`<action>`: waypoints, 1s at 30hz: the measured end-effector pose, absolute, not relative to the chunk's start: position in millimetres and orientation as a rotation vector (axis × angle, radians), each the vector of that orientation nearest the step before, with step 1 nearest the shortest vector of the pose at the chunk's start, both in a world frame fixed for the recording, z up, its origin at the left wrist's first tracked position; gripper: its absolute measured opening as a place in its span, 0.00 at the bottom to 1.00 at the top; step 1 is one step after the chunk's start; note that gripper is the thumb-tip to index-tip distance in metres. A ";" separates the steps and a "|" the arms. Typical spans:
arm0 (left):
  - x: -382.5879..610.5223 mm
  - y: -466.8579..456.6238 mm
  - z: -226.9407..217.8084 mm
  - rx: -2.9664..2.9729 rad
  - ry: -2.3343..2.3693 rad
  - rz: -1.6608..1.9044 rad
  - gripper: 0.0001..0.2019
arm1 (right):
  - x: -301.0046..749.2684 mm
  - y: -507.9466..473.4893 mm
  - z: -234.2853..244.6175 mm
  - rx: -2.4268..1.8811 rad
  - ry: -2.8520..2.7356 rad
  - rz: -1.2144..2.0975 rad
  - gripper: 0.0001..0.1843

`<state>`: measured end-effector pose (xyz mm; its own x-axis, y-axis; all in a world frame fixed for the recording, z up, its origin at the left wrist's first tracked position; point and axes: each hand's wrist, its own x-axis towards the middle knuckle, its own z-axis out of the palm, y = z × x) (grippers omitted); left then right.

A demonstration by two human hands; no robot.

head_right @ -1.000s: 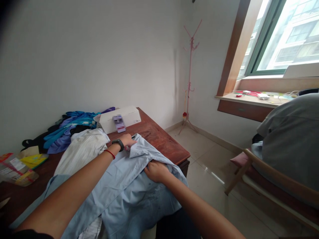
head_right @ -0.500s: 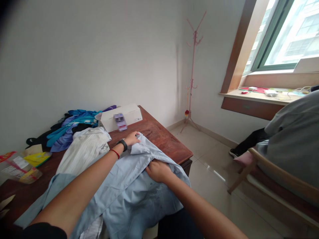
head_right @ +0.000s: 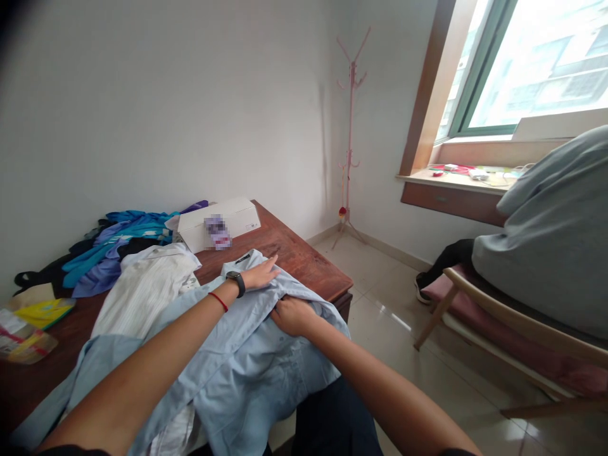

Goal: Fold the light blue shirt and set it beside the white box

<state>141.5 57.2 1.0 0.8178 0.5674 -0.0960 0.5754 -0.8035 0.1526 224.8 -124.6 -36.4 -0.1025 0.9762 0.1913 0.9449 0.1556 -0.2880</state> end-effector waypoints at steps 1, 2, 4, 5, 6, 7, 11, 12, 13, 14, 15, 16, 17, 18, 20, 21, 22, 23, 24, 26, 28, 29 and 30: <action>142.0 54.3 -5.9 2.816 0.930 -0.094 0.35 | 224.8 -131.0 -34.4 -1.827 -2.104 0.142 0.21; 140.9 51.8 -12.9 2.808 0.966 -0.109 0.37 | 225.2 -139.6 -33.0 -1.784 -2.103 0.150 0.20; 136.0 48.0 -25.3 2.801 1.022 -0.106 0.39 | 228.7 -162.7 -33.0 -1.631 -2.067 0.166 0.17; 133.4 46.9 -30.1 2.800 1.037 -0.096 0.39 | 232.5 -176.0 -35.1 -1.562 -2.019 0.171 0.17; 131.2 46.1 -33.6 2.800 1.046 -0.085 0.39 | 238.2 -189.6 -38.7 -1.531 -1.936 0.168 0.17; 129.6 45.8 -36.2 2.800 1.053 -0.074 0.39 | 245.7 -202.6 -43.8 -1.547 -1.822 0.144 0.17; 128.9 46.1 -39.3 2.787 1.066 -0.044 0.39 | 290.1 -238.0 -73.7 -1.828 -1.321 0.041 0.17; 129.1 46.2 -39.4 2.782 1.065 -0.038 0.39 | 301.8 -241.8 -81.4 -1.870 -1.268 0.098 0.20; 129.3 46.2 -39.5 2.777 1.063 -0.029 0.39 | 312.5 -244.0 -88.3 -1.895 -1.247 0.192 0.22; 129.3 46.1 -39.8 2.772 1.059 -0.019 0.39 | 321.4 -245.0 -94.1 -1.901 -1.255 0.310 0.22; 129.1 45.9 -40.2 2.766 1.055 -0.006 0.39 | 328.3 -245.2 -98.4 -1.896 -1.277 0.424 0.22; 128.8 45.7 -40.7 2.761 1.051 0.008 0.39 | 333.1 -245.2 -101.1 -1.889 -1.304 0.517 0.20; 128.5 45.5 -41.2 2.754 1.047 0.023 0.39 | 335.7 -245.3 -102.0 -1.887 -1.338 0.580 0.17; 128.1 45.3 -41.8 2.748 1.043 0.038 0.39 | 336.2 -245.9 -101.1 -1.896 -1.373 0.611 0.14; 127.3 45.2 -42.4 2.732 1.037 0.067 0.39 | 331.8 -249.7 -95.1 -1.935 -1.447 0.614 0.09; 126.9 45.2 -42.2 2.723 1.034 0.082 0.38 | 327.3 -253.0 -90.6 -1.952 -1.491 0.614 0.07; 126.3 45.1 -41.3 2.713 1.029 0.097 0.38 | 321.6 -257.3 -85.6 -1.962 -1.536 0.612 0.05; 125.6 44.6 -39.6 2.703 1.022 0.111 0.38 | 315.0 -262.2 -80.7 -1.968 -1.579 0.605 0.03; 124.7 43.5 -36.9 2.692 1.014 0.126 0.37 | 307.5 -267.4 -76.3 -1.971 -1.616 0.591 0.03; 121.8 38.3 -28.1 2.674 0.996 0.163 0.35 | 291.3 -276.9 -70.5 -1.990 -1.669 0.530 0.04; 117.1 27.3 -15.2 2.671 0.950 0.217 0.33 | 274.7 -282.9 -69.8 -2.020 -1.675 0.503 0.04; 113.9 19.3 -7.8 2.677 0.903 0.245 0.31 | 266.6 -284.1 -71.4 -2.036 -1.664 0.503 0.03; 110.4 9.9 -0.2 2.684 0.841 0.269 0.29 | 258.9 -284.0 -73.8 -2.049 -1.650 0.504 0.03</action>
<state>110.4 9.9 -0.2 0.8095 0.5811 0.0838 0.5218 -0.7776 0.3507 258.9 -284.0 -73.8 0.2139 0.9768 0.0020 0.8089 -0.1760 -0.5610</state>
